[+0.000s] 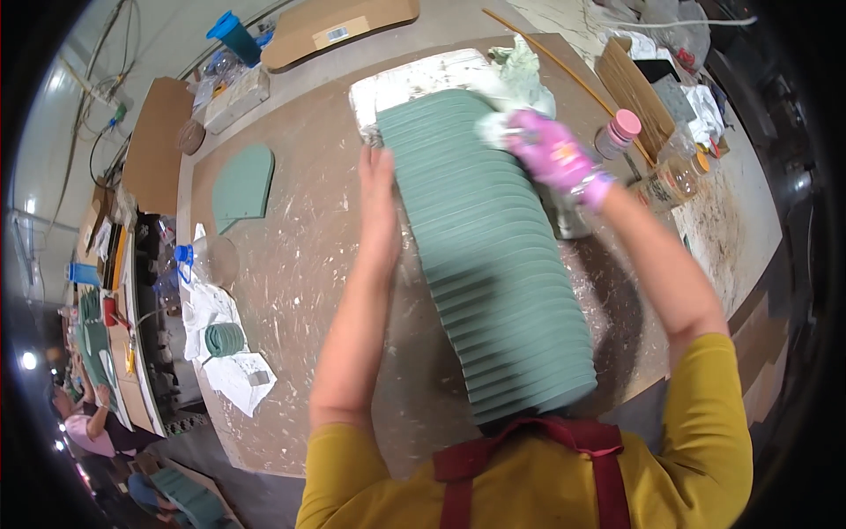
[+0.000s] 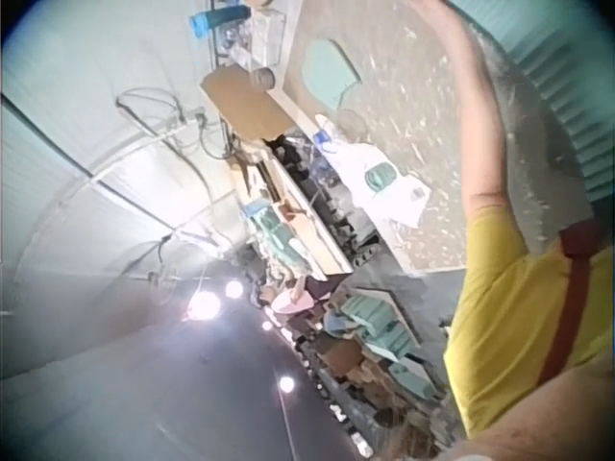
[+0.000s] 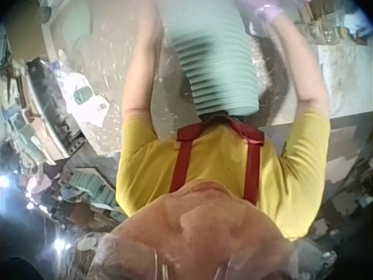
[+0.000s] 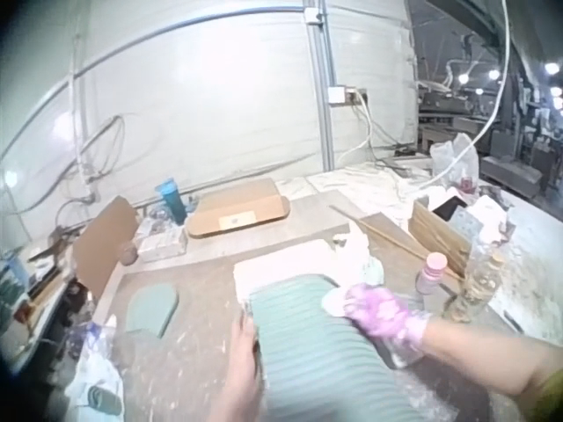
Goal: The person wipes a stack of green curved components with a cloth and liquid from a bottle, then handles a small block.
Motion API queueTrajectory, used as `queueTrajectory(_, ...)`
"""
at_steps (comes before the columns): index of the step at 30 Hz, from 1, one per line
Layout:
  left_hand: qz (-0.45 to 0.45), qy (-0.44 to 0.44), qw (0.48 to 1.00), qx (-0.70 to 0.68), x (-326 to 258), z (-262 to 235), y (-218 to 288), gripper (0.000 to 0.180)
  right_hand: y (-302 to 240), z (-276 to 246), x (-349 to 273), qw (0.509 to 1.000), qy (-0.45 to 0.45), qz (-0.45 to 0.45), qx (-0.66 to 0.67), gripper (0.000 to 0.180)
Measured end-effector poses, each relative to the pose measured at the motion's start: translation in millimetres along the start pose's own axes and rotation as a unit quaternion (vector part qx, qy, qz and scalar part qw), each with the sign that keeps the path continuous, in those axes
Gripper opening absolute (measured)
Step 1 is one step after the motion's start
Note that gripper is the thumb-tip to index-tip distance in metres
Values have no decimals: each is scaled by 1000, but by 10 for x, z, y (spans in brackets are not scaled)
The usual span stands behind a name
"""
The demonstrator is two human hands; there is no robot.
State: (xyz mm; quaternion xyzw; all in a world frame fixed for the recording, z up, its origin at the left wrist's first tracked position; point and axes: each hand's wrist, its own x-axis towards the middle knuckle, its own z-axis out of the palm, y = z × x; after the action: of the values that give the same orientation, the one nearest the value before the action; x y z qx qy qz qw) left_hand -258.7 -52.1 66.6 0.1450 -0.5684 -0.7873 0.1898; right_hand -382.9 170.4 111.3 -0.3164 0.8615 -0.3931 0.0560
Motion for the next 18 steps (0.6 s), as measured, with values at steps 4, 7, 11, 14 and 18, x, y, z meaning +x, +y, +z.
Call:
queueTrajectory(4, -109, -18, 994, -14, 197, 299, 99, 68, 69, -312, 283, 982, 57, -125, -130, 30)
queueTrajectory(7, -112, -32, 990, -76, 220, 142, 38, 66, -786, 243, 594, 967, -86, -235, -44, 36)
queueTrajectory(11, -122, 4, 988, -98, 249, 118, -22, 67, -327, 666, 776, 900, -1, -368, -233, 41)
queueTrajectory(14, -76, -18, 992, -99, 208, 123, 23, 72, 162, 240, 377, 997, -29, -53, 41, 44)
queueTrajectory(18, -79, -5, 993, -92, 242, 213, 24, 73, 705, -194, 331, 996, -8, 22, -84, 45)
